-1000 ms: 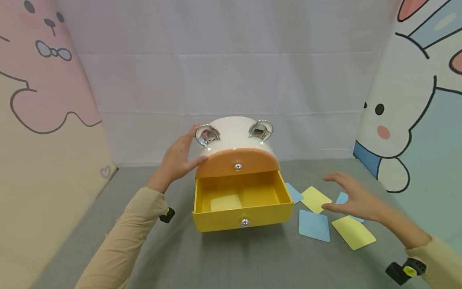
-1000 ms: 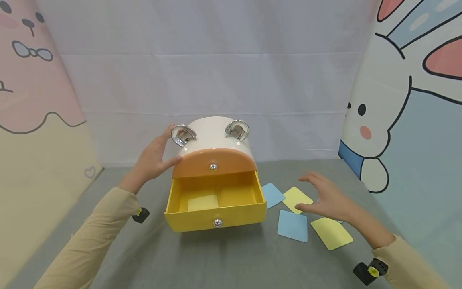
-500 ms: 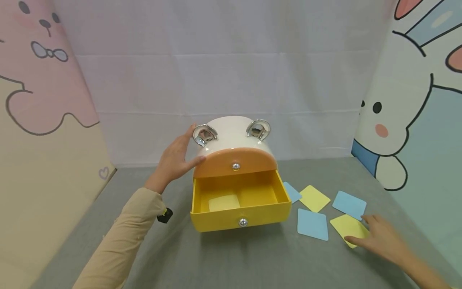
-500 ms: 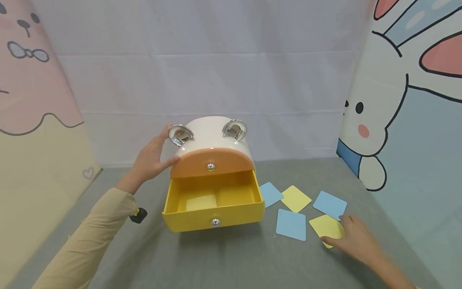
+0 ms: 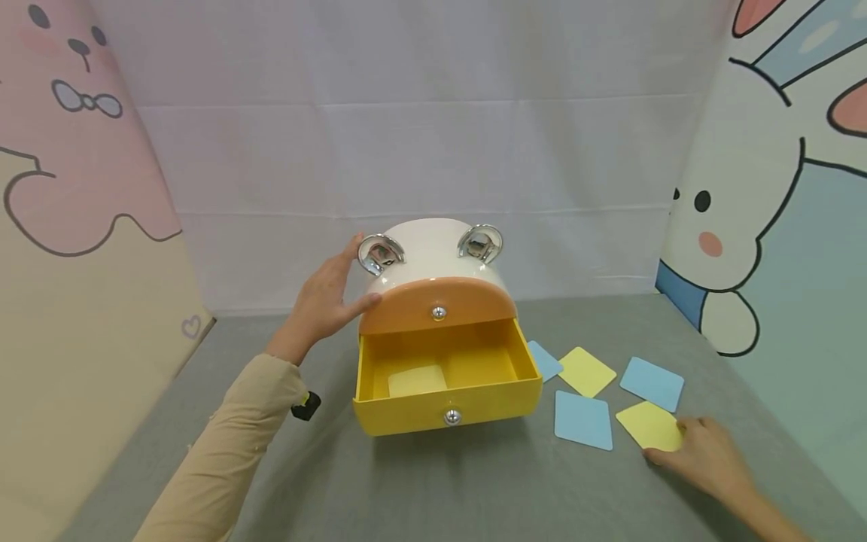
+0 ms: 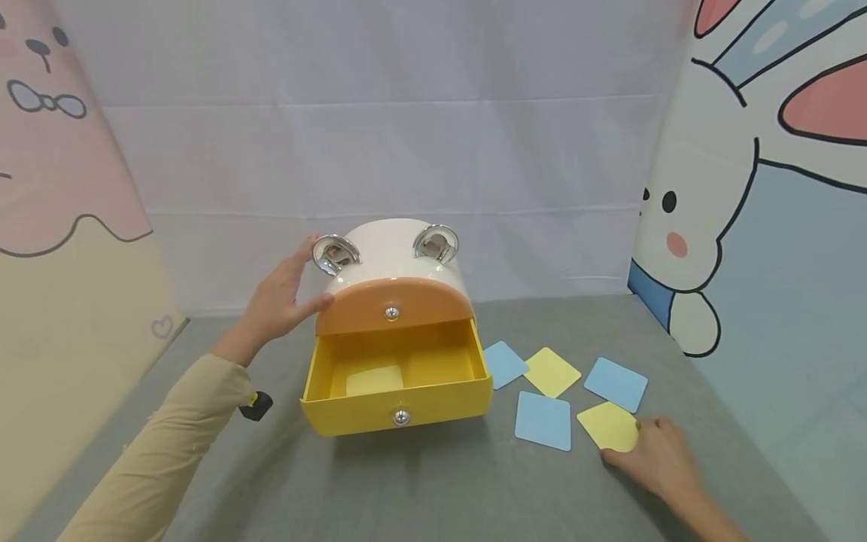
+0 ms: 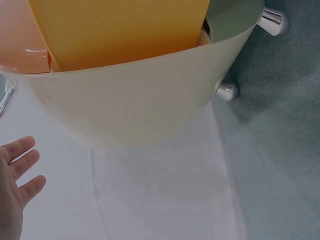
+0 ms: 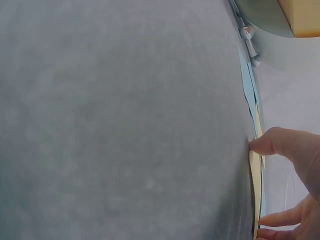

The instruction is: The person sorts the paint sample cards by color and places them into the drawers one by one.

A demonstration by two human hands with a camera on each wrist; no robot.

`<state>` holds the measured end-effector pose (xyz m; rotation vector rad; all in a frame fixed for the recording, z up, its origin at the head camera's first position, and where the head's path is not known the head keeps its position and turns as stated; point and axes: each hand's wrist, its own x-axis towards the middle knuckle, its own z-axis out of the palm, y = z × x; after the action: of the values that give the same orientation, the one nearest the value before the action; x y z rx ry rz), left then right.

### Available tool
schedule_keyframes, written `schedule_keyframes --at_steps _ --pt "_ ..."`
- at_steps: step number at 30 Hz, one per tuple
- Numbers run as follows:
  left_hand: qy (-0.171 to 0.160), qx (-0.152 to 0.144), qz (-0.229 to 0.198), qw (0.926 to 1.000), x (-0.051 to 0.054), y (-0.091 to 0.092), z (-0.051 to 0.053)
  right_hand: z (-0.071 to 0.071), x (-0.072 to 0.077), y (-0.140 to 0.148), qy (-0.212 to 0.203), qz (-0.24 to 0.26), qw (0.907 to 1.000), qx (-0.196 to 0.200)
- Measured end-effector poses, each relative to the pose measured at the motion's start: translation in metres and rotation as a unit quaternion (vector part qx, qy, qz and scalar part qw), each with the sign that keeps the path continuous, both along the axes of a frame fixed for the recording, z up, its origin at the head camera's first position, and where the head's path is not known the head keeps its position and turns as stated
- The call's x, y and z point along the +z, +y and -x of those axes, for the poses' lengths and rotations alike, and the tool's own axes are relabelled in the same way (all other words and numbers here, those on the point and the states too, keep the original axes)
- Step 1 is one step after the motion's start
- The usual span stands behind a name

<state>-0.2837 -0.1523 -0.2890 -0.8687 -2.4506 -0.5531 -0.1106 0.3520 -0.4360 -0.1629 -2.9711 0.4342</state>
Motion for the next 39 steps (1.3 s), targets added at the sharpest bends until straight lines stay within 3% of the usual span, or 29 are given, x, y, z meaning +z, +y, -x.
schedule_keyframes --at_steps 7,11,15,23,27,33,39 --pt "0.003 -0.001 -0.003 1.0 -0.001 -0.001 0.002 -0.003 0.006 0.001 -0.038 0.024 0.999 -0.008" --pt "0.004 -0.004 -0.006 1.0 -0.001 -0.001 0.002 -0.008 0.013 0.001 -0.036 0.033 0.9988 -0.007" --pt "0.003 -0.004 -0.009 0.9999 -0.001 -0.001 0.001 -0.011 0.023 -0.001 -0.006 0.036 0.9993 0.001" --pt "0.004 -0.007 -0.011 0.9999 -0.001 -0.001 0.001 -0.009 0.05 -0.016 0.093 0.042 0.9939 0.042" --pt "0.006 -0.007 -0.01 0.9999 -0.001 -0.001 0.001 0.0 0.07 -0.029 0.144 0.036 0.985 0.088" --pt "0.0 -0.007 -0.008 0.9999 0.0 0.0 0.0 0.019 0.107 -0.052 0.23 0.012 0.9571 0.176" --pt "0.003 -0.006 -0.006 1.0 0.0 -0.001 0.0 0.033 0.142 -0.078 0.251 -0.012 0.9349 0.25"
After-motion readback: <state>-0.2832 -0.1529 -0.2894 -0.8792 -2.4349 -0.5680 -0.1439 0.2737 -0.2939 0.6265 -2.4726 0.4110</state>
